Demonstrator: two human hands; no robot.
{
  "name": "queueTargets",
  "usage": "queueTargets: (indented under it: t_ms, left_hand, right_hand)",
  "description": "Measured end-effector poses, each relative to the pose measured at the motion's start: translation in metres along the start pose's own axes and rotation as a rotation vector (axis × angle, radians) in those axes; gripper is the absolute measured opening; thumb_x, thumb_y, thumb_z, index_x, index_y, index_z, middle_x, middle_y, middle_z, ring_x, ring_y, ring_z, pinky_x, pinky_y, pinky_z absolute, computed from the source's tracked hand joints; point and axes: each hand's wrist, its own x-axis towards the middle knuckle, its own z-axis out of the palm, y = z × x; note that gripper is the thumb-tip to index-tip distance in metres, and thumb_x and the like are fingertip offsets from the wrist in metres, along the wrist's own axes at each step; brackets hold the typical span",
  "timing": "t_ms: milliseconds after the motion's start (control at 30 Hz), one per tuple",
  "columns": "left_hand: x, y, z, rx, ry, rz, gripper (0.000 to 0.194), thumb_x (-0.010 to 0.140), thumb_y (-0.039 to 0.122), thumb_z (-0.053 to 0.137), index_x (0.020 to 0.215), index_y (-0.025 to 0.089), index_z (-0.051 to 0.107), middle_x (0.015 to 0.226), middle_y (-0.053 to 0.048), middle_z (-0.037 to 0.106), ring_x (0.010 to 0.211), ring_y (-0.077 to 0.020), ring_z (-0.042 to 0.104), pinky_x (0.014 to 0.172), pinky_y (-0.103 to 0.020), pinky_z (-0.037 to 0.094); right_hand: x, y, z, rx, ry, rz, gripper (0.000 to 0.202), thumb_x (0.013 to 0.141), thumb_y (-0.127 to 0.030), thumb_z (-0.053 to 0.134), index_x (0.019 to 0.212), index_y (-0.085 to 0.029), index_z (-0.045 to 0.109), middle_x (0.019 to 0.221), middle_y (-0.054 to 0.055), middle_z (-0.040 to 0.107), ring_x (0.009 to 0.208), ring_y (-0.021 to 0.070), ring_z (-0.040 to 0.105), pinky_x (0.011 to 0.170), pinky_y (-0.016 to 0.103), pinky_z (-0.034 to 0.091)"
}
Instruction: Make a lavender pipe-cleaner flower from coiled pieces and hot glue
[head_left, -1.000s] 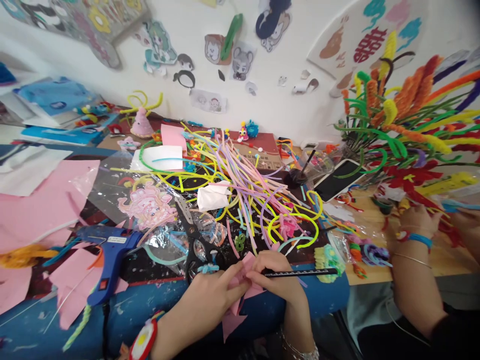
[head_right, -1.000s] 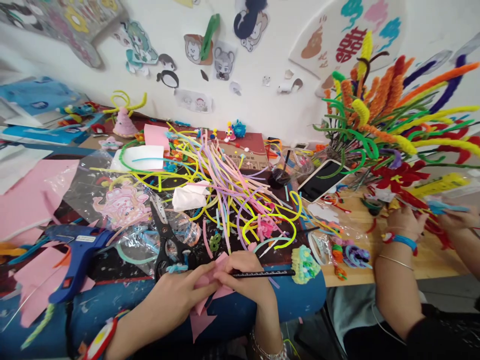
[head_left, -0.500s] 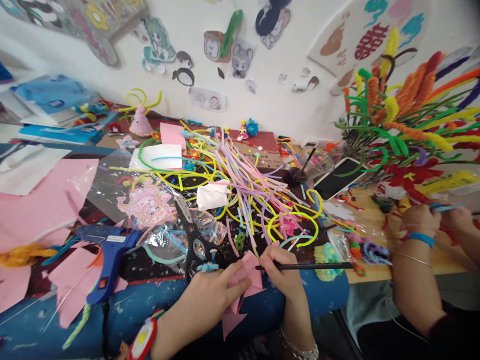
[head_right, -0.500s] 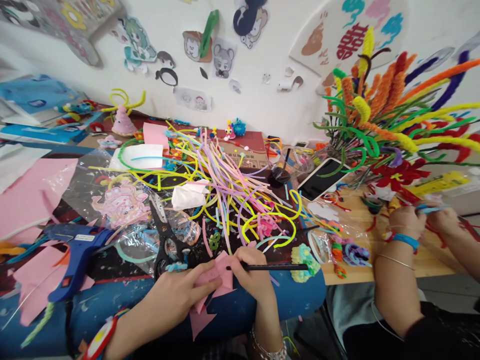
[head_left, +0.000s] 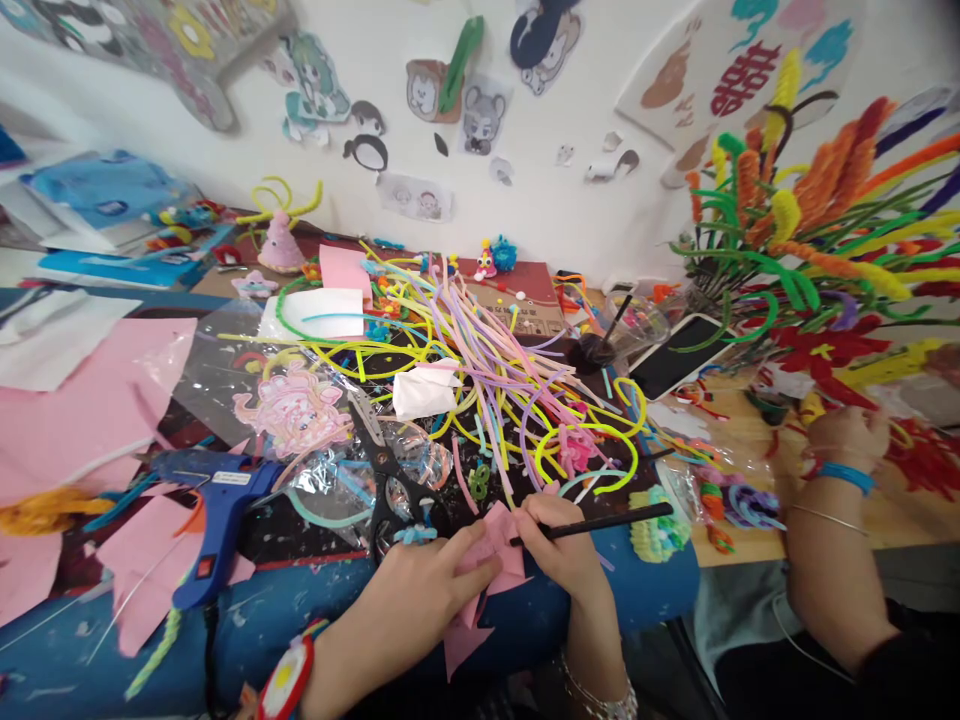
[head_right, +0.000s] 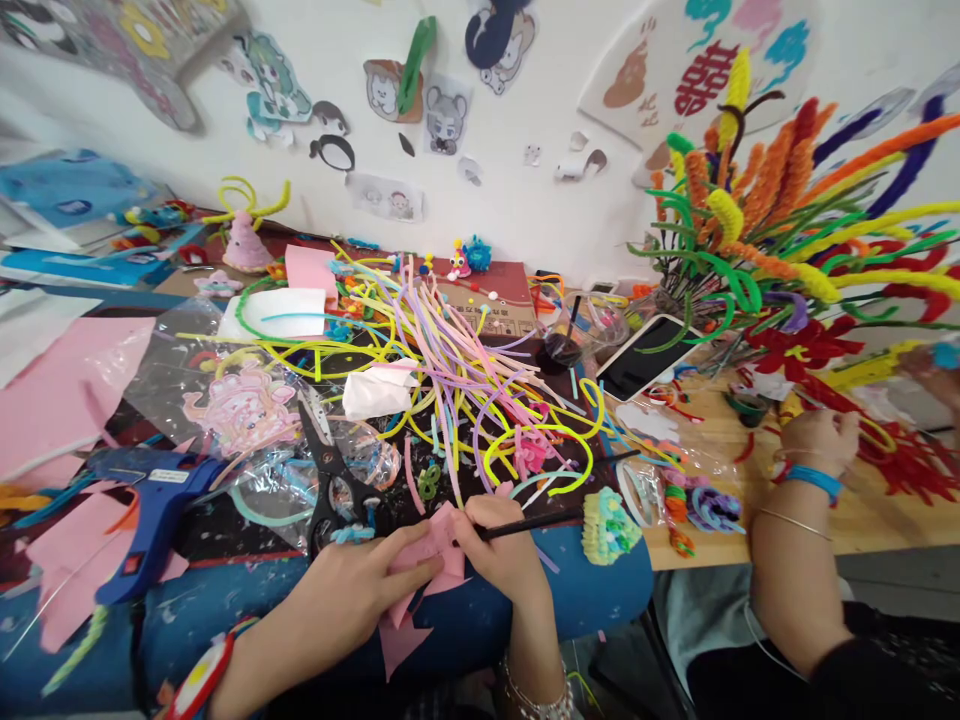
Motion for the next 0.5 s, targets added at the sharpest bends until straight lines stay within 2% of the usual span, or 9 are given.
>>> queueTargets:
  t_ms: [167, 300, 400, 500]
  left_hand:
    - [0.0, 0.0, 0.0, -0.024, -0.022, -0.018, 0.043, 0.095, 0.013, 0.05, 0.134, 0.03, 0.056, 0.141, -0.013, 0.055, 0.085, -0.0226, 0.074, 0.064, -0.032, 0.061]
    - [0.0, -0.002, 0.002, -0.056, -0.008, -0.035, 0.053, 0.09, 0.004, 0.047, 0.137, 0.028, 0.053, 0.143, -0.014, 0.053, 0.088, -0.0255, 0.074, 0.067, -0.037, 0.063]
    - [-0.003, -0.005, 0.0, -0.137, 0.067, -0.06, 0.062, 0.084, -0.004, 0.039, 0.138, 0.024, 0.051, 0.14, -0.015, 0.054, 0.099, -0.0282, 0.071, 0.076, -0.043, 0.062]
    - [-0.006, -0.007, -0.006, -0.352, 0.226, -0.107, 0.061, 0.084, -0.005, 0.033, 0.133, 0.023, 0.056, 0.136, -0.013, 0.057, 0.112, -0.0276, 0.065, 0.088, -0.043, 0.058]
  right_hand:
    - [-0.003, 0.001, -0.001, 0.052, 0.112, 0.037, 0.039, 0.093, -0.023, 0.051, 0.054, -0.021, 0.045, 0.051, -0.003, 0.048, 0.048, 0.012, 0.046, 0.051, 0.028, 0.034]
    - [-0.009, 0.004, -0.001, 0.111, 0.28, 0.091, 0.04, 0.095, -0.026, 0.049, 0.056, -0.022, 0.044, 0.052, -0.004, 0.048, 0.047, 0.012, 0.044, 0.061, 0.031, 0.042]
    - [-0.012, 0.007, 0.0, 0.167, 0.392, 0.126, 0.039, 0.096, -0.027, 0.048, 0.058, -0.022, 0.045, 0.052, -0.004, 0.048, 0.047, 0.0124, 0.044, 0.056, 0.03, 0.04]
    - [-0.013, 0.01, 0.0, 0.225, 0.462, 0.152, 0.039, 0.097, -0.028, 0.048, 0.059, -0.022, 0.047, 0.053, -0.003, 0.049, 0.048, 0.0131, 0.045, 0.051, 0.029, 0.036]
